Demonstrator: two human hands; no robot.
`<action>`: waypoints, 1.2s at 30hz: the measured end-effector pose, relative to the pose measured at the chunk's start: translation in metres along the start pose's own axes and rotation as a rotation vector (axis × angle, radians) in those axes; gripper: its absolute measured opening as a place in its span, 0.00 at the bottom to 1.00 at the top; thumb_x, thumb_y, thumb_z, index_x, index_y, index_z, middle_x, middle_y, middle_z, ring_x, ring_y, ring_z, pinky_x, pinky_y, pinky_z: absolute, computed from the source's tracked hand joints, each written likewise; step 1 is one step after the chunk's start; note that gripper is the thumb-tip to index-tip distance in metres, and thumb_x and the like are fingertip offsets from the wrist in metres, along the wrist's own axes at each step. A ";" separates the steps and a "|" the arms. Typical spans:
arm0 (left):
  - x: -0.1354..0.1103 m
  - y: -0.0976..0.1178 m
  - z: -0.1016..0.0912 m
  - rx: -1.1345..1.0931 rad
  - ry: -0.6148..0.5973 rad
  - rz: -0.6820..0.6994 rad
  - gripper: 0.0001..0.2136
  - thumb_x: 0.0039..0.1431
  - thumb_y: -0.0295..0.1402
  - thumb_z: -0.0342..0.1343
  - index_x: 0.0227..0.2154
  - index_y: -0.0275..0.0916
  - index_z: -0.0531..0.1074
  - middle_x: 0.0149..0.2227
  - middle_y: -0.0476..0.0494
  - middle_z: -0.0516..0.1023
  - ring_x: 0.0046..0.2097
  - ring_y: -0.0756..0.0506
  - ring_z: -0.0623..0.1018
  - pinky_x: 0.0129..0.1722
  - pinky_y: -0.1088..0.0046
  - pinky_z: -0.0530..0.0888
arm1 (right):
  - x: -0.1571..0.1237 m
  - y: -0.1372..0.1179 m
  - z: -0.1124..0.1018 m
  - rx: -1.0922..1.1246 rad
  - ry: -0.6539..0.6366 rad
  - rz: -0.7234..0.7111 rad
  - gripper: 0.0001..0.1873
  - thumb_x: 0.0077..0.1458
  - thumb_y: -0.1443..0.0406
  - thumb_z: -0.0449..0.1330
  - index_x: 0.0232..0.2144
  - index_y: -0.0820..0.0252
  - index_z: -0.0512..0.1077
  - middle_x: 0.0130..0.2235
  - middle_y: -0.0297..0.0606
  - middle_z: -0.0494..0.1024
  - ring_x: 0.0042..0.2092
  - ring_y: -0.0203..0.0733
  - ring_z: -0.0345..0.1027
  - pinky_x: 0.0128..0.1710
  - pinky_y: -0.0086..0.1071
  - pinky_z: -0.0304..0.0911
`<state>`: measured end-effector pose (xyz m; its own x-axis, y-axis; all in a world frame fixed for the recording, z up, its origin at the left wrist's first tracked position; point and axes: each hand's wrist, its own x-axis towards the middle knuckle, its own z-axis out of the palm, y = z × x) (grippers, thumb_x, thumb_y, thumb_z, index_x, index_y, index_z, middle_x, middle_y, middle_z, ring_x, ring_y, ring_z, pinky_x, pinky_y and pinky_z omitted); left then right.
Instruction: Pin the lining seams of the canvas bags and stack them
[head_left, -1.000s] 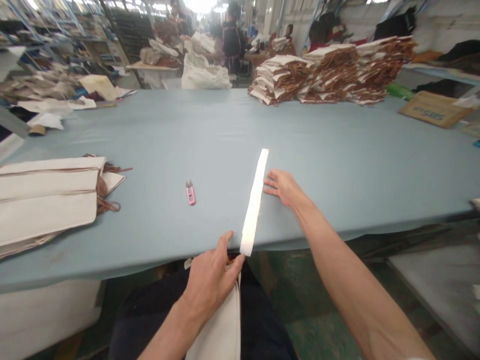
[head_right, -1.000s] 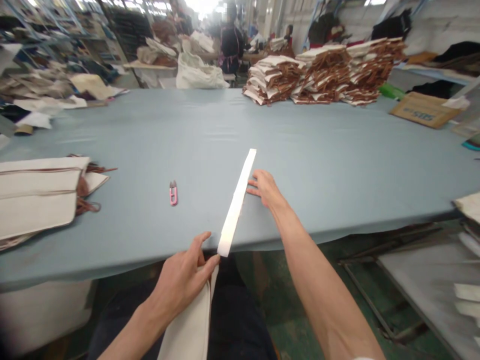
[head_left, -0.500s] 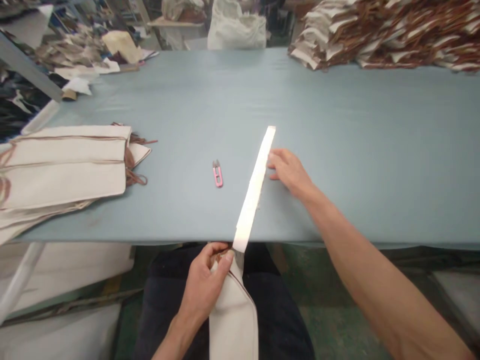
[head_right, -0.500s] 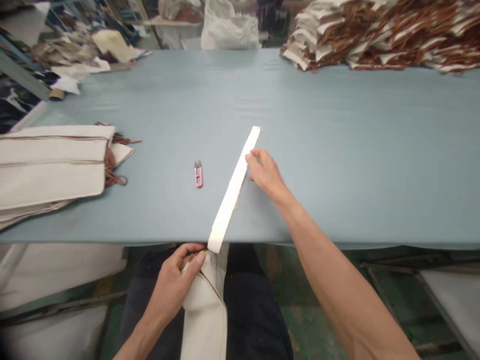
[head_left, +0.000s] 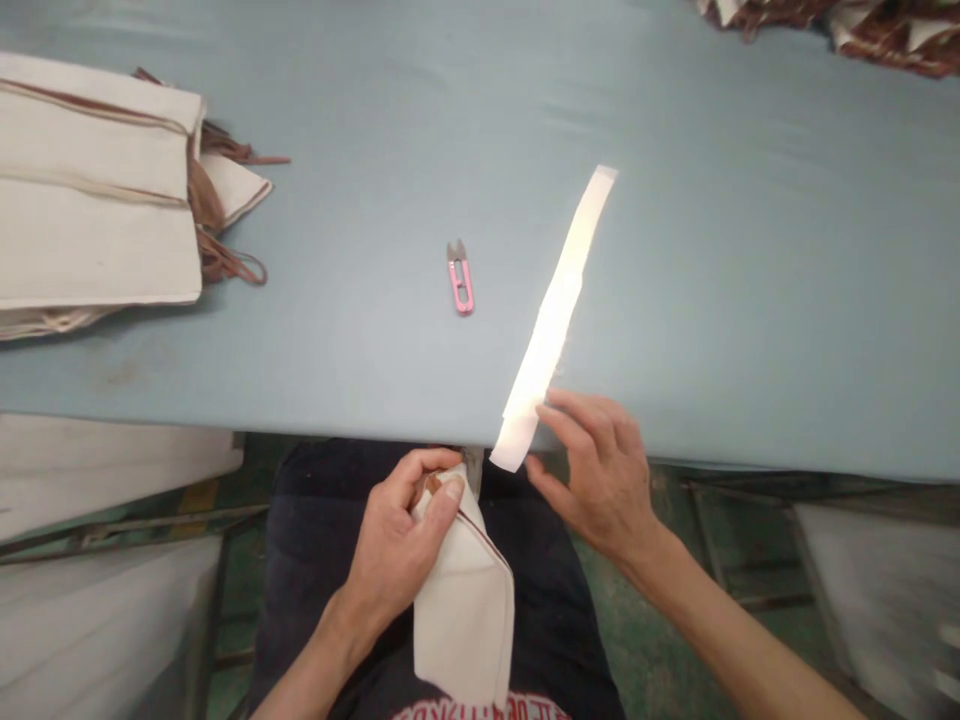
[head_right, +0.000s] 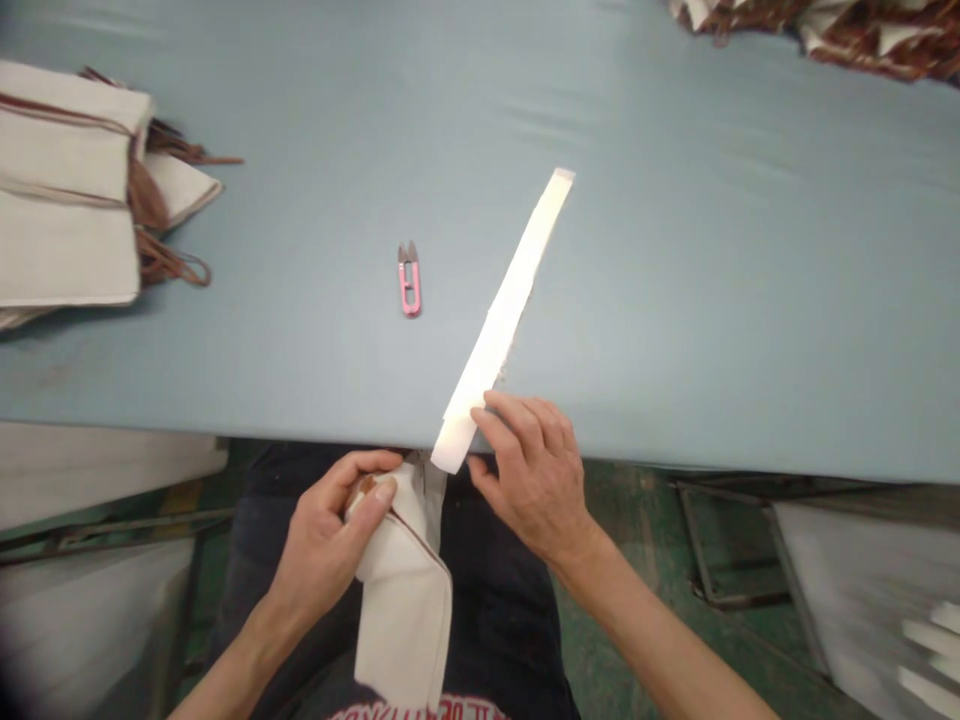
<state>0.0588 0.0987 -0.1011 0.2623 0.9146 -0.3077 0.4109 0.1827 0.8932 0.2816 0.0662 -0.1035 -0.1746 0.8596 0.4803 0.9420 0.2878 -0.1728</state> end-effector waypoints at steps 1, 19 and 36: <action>-0.001 0.000 -0.001 0.009 0.010 0.020 0.12 0.62 0.39 0.56 0.40 0.37 0.77 0.35 0.46 0.82 0.34 0.47 0.79 0.37 0.73 0.75 | 0.001 -0.002 0.005 0.006 0.009 0.006 0.27 0.59 0.70 0.63 0.59 0.57 0.63 0.52 0.50 0.78 0.54 0.55 0.70 0.57 0.51 0.63; -0.004 0.011 0.018 0.060 0.014 0.170 0.09 0.64 0.33 0.54 0.40 0.37 0.78 0.27 0.51 0.79 0.26 0.51 0.76 0.30 0.77 0.71 | 0.015 -0.017 -0.005 0.258 -0.037 0.189 0.09 0.66 0.67 0.58 0.31 0.55 0.73 0.30 0.35 0.82 0.33 0.44 0.73 0.37 0.40 0.60; 0.008 0.027 0.026 0.591 0.047 0.619 0.16 0.69 0.30 0.52 0.57 0.38 0.72 0.35 0.46 0.86 0.33 0.46 0.84 0.32 0.74 0.75 | 0.028 -0.005 -0.013 0.374 -0.170 0.300 0.09 0.65 0.64 0.58 0.31 0.56 0.73 0.28 0.32 0.78 0.29 0.37 0.67 0.35 0.35 0.56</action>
<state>0.0946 0.1014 -0.0879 0.5588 0.8036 0.2047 0.5961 -0.5609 0.5745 0.2754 0.0837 -0.0779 0.0146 0.9752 0.2207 0.7958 0.1223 -0.5931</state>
